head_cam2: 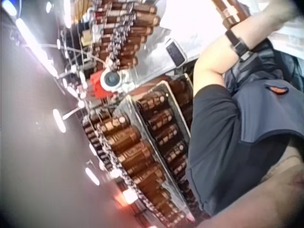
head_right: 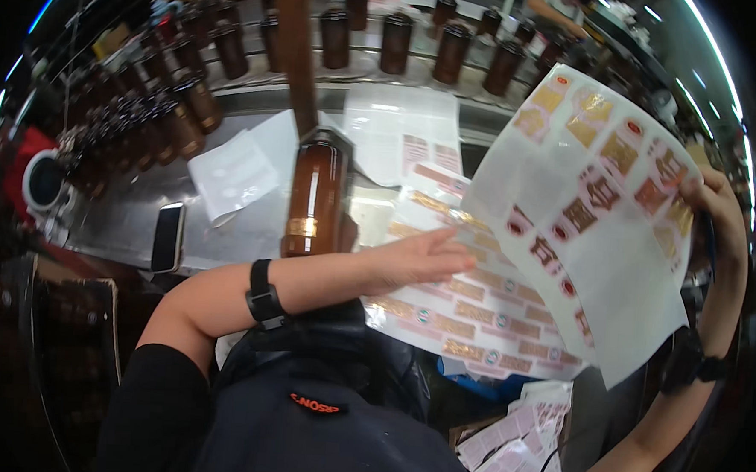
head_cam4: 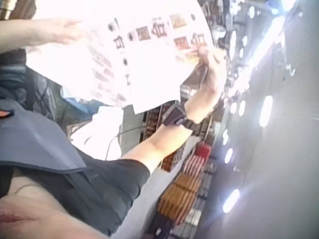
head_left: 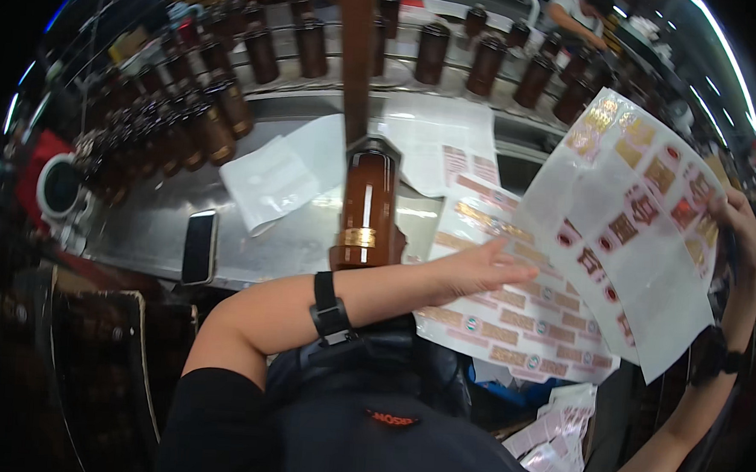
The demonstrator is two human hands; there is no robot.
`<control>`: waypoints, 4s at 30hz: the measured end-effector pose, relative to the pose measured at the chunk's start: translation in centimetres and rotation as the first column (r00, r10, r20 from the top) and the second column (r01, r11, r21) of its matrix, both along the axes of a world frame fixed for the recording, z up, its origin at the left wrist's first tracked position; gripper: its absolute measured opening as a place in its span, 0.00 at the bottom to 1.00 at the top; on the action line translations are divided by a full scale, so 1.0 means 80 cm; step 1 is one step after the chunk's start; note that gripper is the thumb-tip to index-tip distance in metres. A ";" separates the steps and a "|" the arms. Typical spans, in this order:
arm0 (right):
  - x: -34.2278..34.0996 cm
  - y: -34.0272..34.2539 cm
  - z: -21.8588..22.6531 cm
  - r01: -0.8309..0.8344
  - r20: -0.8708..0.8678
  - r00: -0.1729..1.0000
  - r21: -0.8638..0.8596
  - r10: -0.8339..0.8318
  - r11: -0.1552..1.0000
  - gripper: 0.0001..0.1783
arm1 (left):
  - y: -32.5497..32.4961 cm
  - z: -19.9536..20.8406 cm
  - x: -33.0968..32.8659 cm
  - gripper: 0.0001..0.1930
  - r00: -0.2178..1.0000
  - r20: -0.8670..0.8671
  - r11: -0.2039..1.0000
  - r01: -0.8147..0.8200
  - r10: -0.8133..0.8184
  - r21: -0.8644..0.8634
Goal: Cleaning and applying adhesive labels to glass liquor bottles on a production line.
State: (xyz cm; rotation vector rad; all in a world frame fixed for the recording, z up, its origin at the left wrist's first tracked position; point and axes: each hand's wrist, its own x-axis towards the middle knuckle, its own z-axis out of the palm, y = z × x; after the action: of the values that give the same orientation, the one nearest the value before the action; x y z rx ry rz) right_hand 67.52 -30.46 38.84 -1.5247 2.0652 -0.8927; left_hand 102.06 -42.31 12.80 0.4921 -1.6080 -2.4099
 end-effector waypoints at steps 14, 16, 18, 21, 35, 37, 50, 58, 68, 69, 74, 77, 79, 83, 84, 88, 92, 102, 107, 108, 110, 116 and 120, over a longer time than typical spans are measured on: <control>0.089 -0.198 -0.036 -0.241 -0.047 0.967 0.149 0.250 0.959 0.12 | -0.035 0.042 0.209 0.25 0.961 -0.096 0.929 -0.277 0.261 -0.245; 0.103 -0.233 -0.042 -0.255 -0.064 0.961 0.165 0.268 0.953 0.12 | -0.045 0.044 0.238 0.24 0.919 -0.128 0.888 -0.393 0.372 -0.241; 0.114 -0.265 -0.043 -0.322 -0.060 0.941 0.141 0.333 0.936 0.11 | -0.054 0.044 0.266 0.23 0.878 -0.155 0.845 -0.477 0.452 -0.239; 0.121 -0.315 -0.040 -0.355 0.083 0.934 0.144 0.346 0.924 0.11 | -0.065 0.041 0.304 0.21 0.786 -0.154 0.750 -0.618 0.599 -0.235; 0.130 -0.484 -0.135 -0.396 0.077 0.918 0.251 0.390 0.883 0.08 | -0.085 -0.019 0.368 0.19 0.523 -0.039 0.506 -0.838 0.851 -0.204; 0.128 -0.489 -0.122 -0.475 0.140 0.879 0.195 0.455 0.858 0.08 | -0.087 -0.020 0.368 0.19 0.515 -0.031 0.499 -0.842 0.857 -0.203; 0.183 -0.544 -0.100 -0.540 0.166 0.835 0.060 0.525 0.839 0.13 | -0.143 -0.070 0.395 0.27 0.261 0.058 0.142 -0.318 0.964 -0.937; 0.259 -0.579 -0.130 -0.582 0.224 0.779 -0.089 0.585 0.809 0.10 | -0.214 -0.099 0.392 0.34 0.157 0.178 0.212 -0.241 0.971 -0.947; 0.293 -0.631 -0.177 -0.695 0.347 0.581 -0.258 0.736 0.671 0.15 | -0.172 -0.051 0.393 0.27 0.111 -0.045 0.090 -0.941 0.993 -0.327; 0.291 -0.637 -0.189 -0.701 0.363 0.583 -0.227 0.726 0.676 0.15 | -0.154 -0.031 0.404 0.25 0.086 -0.055 0.060 -0.931 0.995 -0.360; 0.286 -0.682 -0.289 -0.650 0.208 0.726 -0.101 0.655 0.753 0.18 | -0.036 0.070 0.447 0.26 -0.105 -0.192 -0.193 -0.827 0.976 -0.528; 0.284 -0.714 -0.366 -0.578 -0.078 0.816 -0.096 0.573 0.810 0.20 | 0.010 0.103 0.448 0.27 -0.262 -0.265 -0.360 -0.816 0.928 -0.453; 0.282 -0.733 -0.408 -0.571 -0.323 0.800 -0.145 0.506 0.808 0.21 | 0.028 0.117 0.448 0.28 -0.325 -0.266 -0.414 -0.797 0.908 -0.439; 0.283 -0.748 -0.409 -0.557 -0.599 0.753 -0.361 0.273 0.748 0.24 | 0.032 0.124 0.451 0.32 -0.292 -0.366 -0.420 -0.840 0.884 -0.343; 0.281 -0.739 -0.386 -0.548 -0.594 0.776 -0.468 0.213 0.693 0.25 | 0.030 0.125 0.454 0.34 -0.196 -0.401 -0.339 -0.882 0.895 -0.327; 0.248 -0.622 -0.229 -0.559 -0.595 0.690 -0.078 0.411 0.825 0.23 | 0.029 0.127 0.451 0.33 -0.094 -0.447 -0.264 -0.905 0.890 -0.334; 0.249 -0.426 -0.145 -0.915 -0.067 0.379 0.121 0.923 0.385 0.22 | 0.014 0.143 0.430 0.22 -0.108 -0.547 -0.328 -0.888 0.830 -0.322; 0.322 -0.083 -0.283 -0.840 0.908 0.367 0.231 0.200 0.491 0.41 | 0.005 0.170 0.199 0.27 0.616 -0.680 0.745 -0.649 0.397 -0.152; 0.275 -0.016 -0.327 -0.521 0.952 0.177 -0.125 0.251 0.844 0.28 | -0.020 0.163 0.111 0.29 0.719 -0.604 0.859 -0.501 0.344 -0.106; 0.261 0.002 -0.327 -0.373 0.953 0.195 -0.148 0.233 0.916 0.24 | -0.024 0.157 0.101 0.30 0.745 -0.568 0.883 -0.465 0.349 -0.067; 0.235 0.035 -0.321 -0.041 0.950 0.257 -0.174 0.179 0.984 0.17 | -0.029 0.141 0.088 0.29 0.759 -0.533 0.869 -0.487 0.373 -0.086; 0.162 0.072 -0.245 0.528 0.734 0.662 -0.315 -0.150 0.788 0.14 | -0.076 0.128 0.039 0.20 0.832 -0.312 0.834 -0.524 0.458 -0.173; 0.110 0.080 -0.193 0.467 0.557 0.829 -0.635 -0.055 0.616 0.09 | -0.113 0.151 -0.007 0.16 0.832 -0.455 0.862 -0.453 0.317 -0.227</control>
State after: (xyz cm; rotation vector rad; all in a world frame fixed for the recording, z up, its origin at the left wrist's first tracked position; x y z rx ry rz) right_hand 76.33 -24.09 23.40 -1.0902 1.6002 -2.2316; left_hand 101.49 -51.32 24.88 0.2121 -1.4993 -1.7510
